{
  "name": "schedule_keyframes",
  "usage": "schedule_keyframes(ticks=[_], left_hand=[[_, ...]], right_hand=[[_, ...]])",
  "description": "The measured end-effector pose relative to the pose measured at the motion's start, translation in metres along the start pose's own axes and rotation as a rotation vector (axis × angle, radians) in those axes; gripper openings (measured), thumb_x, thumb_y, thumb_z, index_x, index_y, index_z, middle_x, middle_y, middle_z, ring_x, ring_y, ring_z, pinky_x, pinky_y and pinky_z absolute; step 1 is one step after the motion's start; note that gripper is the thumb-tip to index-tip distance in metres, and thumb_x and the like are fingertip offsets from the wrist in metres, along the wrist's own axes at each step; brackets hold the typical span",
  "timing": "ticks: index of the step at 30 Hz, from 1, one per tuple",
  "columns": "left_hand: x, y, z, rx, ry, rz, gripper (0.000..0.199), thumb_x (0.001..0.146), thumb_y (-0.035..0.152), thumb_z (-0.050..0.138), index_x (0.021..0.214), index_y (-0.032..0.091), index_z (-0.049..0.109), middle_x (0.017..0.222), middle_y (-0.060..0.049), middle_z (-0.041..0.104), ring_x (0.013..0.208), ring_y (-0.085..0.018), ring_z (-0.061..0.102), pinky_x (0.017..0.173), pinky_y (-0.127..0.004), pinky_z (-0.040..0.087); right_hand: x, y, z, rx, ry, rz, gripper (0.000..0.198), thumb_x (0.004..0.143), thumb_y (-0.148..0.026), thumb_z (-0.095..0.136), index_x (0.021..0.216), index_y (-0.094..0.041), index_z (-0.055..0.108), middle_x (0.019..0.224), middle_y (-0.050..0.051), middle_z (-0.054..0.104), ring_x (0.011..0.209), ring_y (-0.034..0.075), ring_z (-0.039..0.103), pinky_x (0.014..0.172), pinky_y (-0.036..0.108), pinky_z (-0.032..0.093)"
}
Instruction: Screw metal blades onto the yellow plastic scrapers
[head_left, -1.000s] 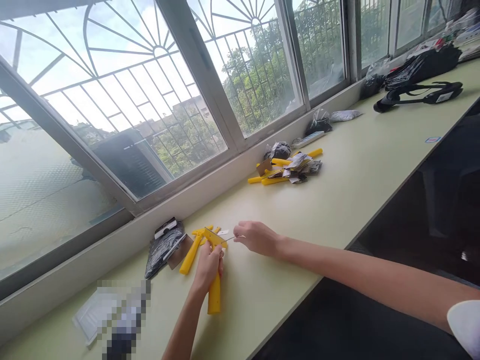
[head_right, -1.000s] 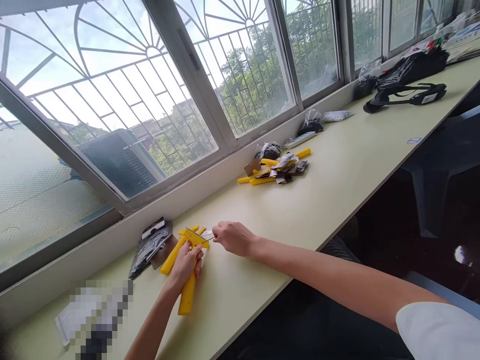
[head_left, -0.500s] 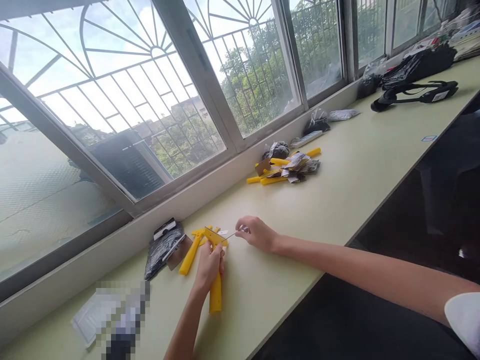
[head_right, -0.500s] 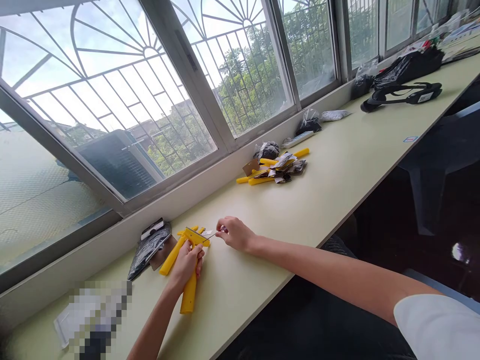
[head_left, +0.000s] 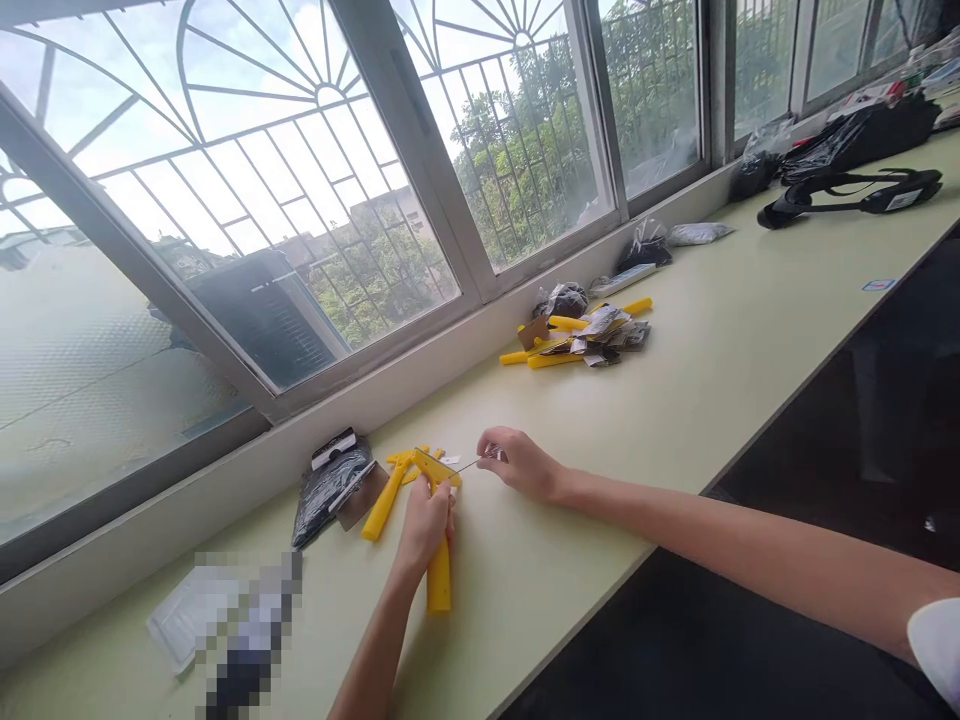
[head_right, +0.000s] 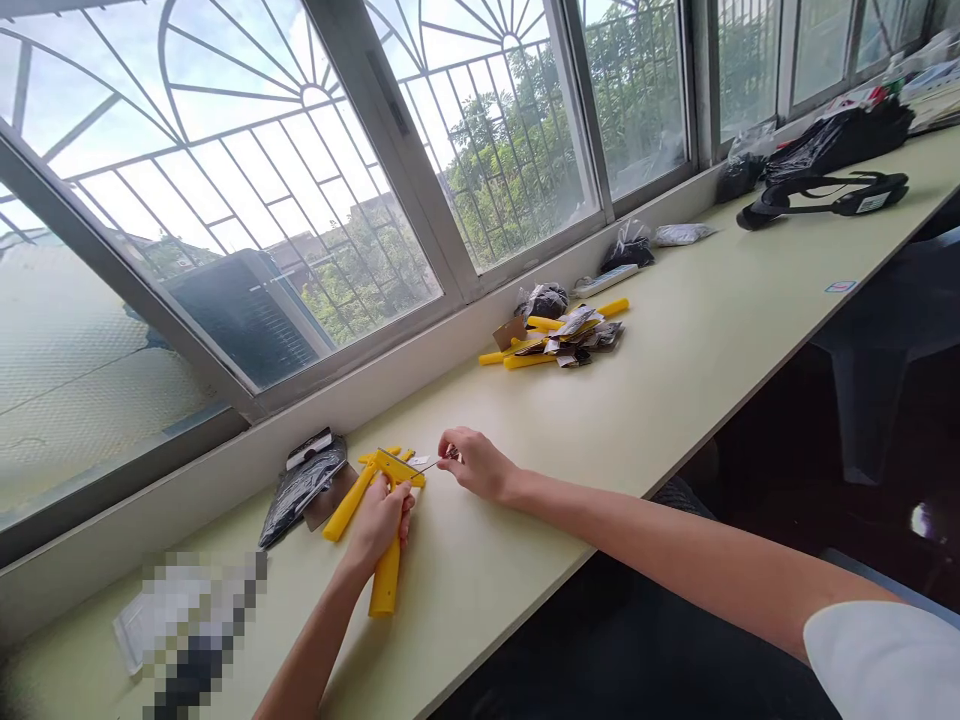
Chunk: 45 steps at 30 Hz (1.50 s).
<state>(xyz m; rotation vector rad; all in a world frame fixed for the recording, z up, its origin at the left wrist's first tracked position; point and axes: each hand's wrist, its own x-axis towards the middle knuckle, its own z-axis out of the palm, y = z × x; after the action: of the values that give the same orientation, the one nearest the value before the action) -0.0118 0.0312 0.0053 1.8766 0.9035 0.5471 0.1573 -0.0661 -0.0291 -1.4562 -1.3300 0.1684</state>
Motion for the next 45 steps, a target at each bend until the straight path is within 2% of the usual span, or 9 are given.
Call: schedule_keyframes(ticks=[5, 12, 18, 25, 30, 35, 37, 41, 45], left_hand=[[0.0019, -0.0025, 0.0002, -0.002, 0.011, 0.006, 0.018, 0.088, 0.034, 0.056, 0.092, 0.021, 0.044, 0.065, 0.007, 0.048, 0.034, -0.007, 0.041, 0.033, -0.02, 0.036], [0.0008, -0.002, 0.0007, 0.002, 0.012, 0.024, 0.018, 0.088, 0.032, 0.055, 0.095, 0.021, 0.044, 0.064, 0.008, 0.047, 0.034, -0.008, 0.042, 0.033, -0.021, 0.037], [-0.0006, 0.0009, 0.001, 0.008, 0.005, 0.026, 0.015, 0.087, 0.029, 0.051, 0.095, 0.021, 0.041, 0.063, 0.008, 0.047, 0.033, -0.008, 0.042, 0.032, -0.02, 0.037], [-0.0002, 0.0009, 0.0018, 0.006, 0.007, 0.019, 0.016, 0.087, 0.029, 0.051, 0.097, 0.021, 0.042, 0.063, 0.008, 0.046, 0.033, -0.008, 0.041, 0.031, -0.021, 0.037], [0.0011, -0.0009, 0.0013, 0.029, 0.012, 0.026, 0.016, 0.089, 0.029, 0.052, 0.101, 0.019, 0.045, 0.065, 0.007, 0.047, 0.033, -0.007, 0.041, 0.032, -0.021, 0.038], [0.0006, -0.0011, 0.0012, 0.038, 0.016, 0.03, 0.017, 0.088, 0.028, 0.052, 0.102, 0.019, 0.045, 0.063, 0.008, 0.047, 0.034, -0.008, 0.042, 0.032, -0.02, 0.037], [0.0003, -0.001, 0.0013, 0.03, 0.021, 0.031, 0.019, 0.088, 0.029, 0.053, 0.102, 0.019, 0.045, 0.062, 0.008, 0.047, 0.034, -0.008, 0.042, 0.032, -0.02, 0.037], [0.0001, -0.0008, 0.0015, 0.035, 0.02, 0.027, 0.018, 0.088, 0.03, 0.053, 0.101, 0.019, 0.047, 0.062, 0.007, 0.047, 0.035, -0.008, 0.043, 0.033, -0.02, 0.037], [0.0003, -0.0007, 0.0016, 0.072, 0.014, 0.029, 0.018, 0.09, 0.028, 0.05, 0.104, 0.018, 0.046, 0.064, 0.007, 0.047, 0.035, -0.009, 0.044, 0.033, -0.021, 0.039]], right_hand=[[-0.0008, -0.004, -0.0027, -0.193, -0.063, 0.094, 0.04, 0.103, -0.04, 0.049, 0.071, -0.019, 0.059, 0.06, -0.001, 0.054, 0.058, 0.013, 0.044, 0.061, 0.028, 0.03], [0.0018, -0.0021, -0.0011, -0.056, 0.024, -0.064, 0.006, 0.093, -0.023, 0.065, 0.091, -0.019, 0.062, 0.094, 0.004, 0.063, 0.075, 0.013, 0.056, 0.07, 0.025, 0.04], [0.0001, -0.0019, -0.0042, -0.18, -0.056, 0.097, 0.036, 0.1, -0.042, 0.053, 0.073, -0.019, 0.058, 0.059, -0.002, 0.052, 0.056, 0.013, 0.043, 0.058, 0.027, 0.029], [0.001, -0.0006, -0.002, -0.077, 0.007, -0.018, 0.011, 0.093, -0.03, 0.065, 0.094, -0.019, 0.063, 0.092, 0.004, 0.066, 0.075, 0.014, 0.057, 0.067, 0.025, 0.038], [-0.0007, -0.0036, -0.005, -0.199, -0.079, 0.097, 0.033, 0.1, -0.043, 0.055, 0.078, -0.019, 0.062, 0.062, -0.001, 0.055, 0.059, 0.014, 0.046, 0.06, 0.027, 0.03], [0.0002, -0.0006, -0.0036, -0.105, -0.031, -0.075, 0.005, 0.092, -0.016, 0.061, 0.088, -0.018, 0.064, 0.088, 0.003, 0.064, 0.073, 0.013, 0.054, 0.069, 0.025, 0.039], [-0.0001, 0.0, -0.0028, -0.11, -0.011, -0.064, 0.005, 0.09, -0.019, 0.065, 0.096, -0.018, 0.065, 0.095, 0.005, 0.065, 0.077, 0.014, 0.056, 0.071, 0.025, 0.039], [-0.0007, -0.001, -0.0029, -0.179, -0.044, 0.065, 0.026, 0.097, -0.041, 0.061, 0.085, -0.018, 0.067, 0.068, 0.0, 0.06, 0.062, 0.014, 0.049, 0.061, 0.026, 0.032], [0.0001, -0.0021, -0.002, -0.149, -0.024, -0.035, 0.024, 0.098, -0.029, 0.059, 0.078, -0.017, 0.065, 0.069, 0.0, 0.059, 0.062, 0.013, 0.048, 0.062, 0.025, 0.034]])
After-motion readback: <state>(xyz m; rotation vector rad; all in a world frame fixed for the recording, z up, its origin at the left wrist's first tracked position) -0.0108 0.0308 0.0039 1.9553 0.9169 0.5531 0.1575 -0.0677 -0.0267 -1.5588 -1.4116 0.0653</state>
